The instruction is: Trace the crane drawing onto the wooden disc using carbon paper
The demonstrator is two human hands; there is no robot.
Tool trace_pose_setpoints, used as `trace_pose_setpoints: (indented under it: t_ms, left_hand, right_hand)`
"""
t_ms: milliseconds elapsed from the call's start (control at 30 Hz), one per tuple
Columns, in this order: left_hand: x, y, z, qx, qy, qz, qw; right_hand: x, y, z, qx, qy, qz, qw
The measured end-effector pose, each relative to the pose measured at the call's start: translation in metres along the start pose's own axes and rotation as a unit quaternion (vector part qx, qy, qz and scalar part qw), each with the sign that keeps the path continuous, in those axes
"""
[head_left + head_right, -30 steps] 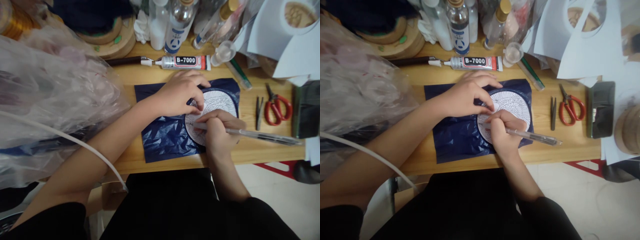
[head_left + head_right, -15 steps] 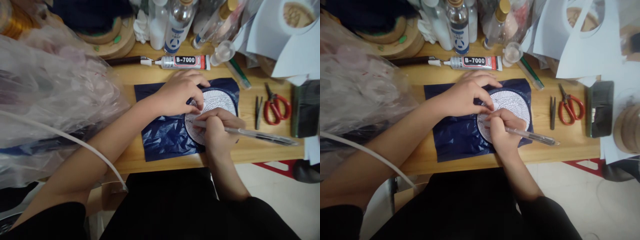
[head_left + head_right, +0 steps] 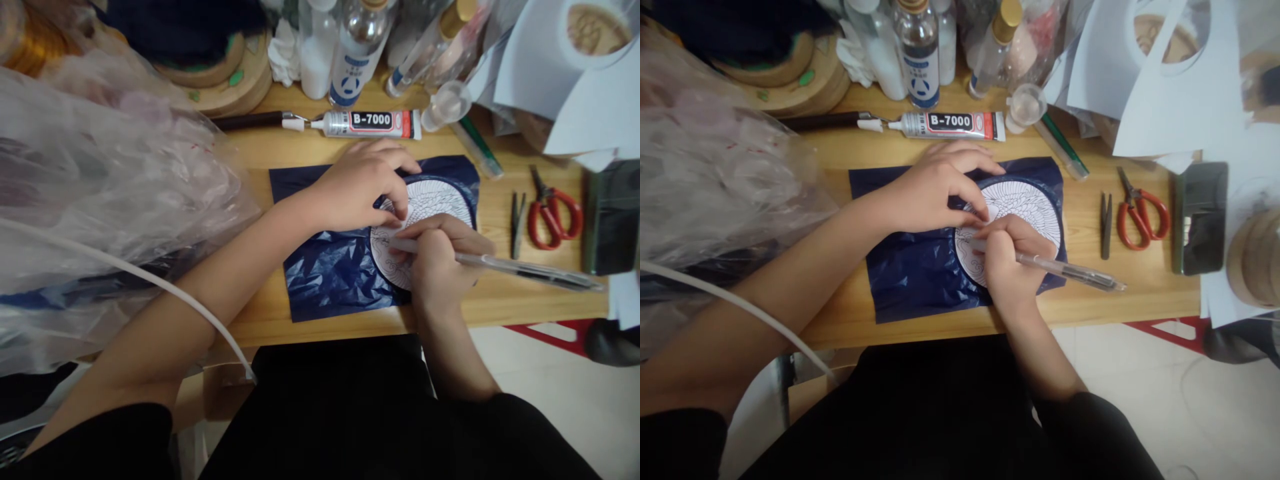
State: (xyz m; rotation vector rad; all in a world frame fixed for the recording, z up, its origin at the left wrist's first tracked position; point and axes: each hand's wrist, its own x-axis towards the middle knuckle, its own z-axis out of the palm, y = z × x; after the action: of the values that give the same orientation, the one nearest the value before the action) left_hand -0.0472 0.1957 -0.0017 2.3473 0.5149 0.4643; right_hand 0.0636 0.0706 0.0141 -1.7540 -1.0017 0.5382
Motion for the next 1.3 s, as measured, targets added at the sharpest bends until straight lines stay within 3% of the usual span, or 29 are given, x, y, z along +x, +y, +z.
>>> trace_pose_setpoints:
  t_ms: [300,600,1100,1300]
  left_hand:
    - [0.0014,0.0043,-0.0028,-0.008,-0.009,-0.017,1.000]
    - [0.0008,0.0039,-0.0022,-0.001,-0.005,-0.014,1.000]
    - [0.0007,0.0025,-0.0017,0.000,-0.008,-0.011,1.000]
    - [0.0000,0.0003,-0.0007,0.008,-0.005,-0.002,1.000]
  right_hand:
    - [0.0014,-0.0032,0.0007,0.032,0.036,0.027,0.998]
    - [0.0004,0.0007,-0.0006,-0.004,-0.002,-0.014,1.000]
    - [-0.0005,-0.0035,-0.0010,-0.003,0.028,0.013,1.000]
    - [-0.0007,-0.0016,-0.0014,-0.017,0.003,0.006,1.000]
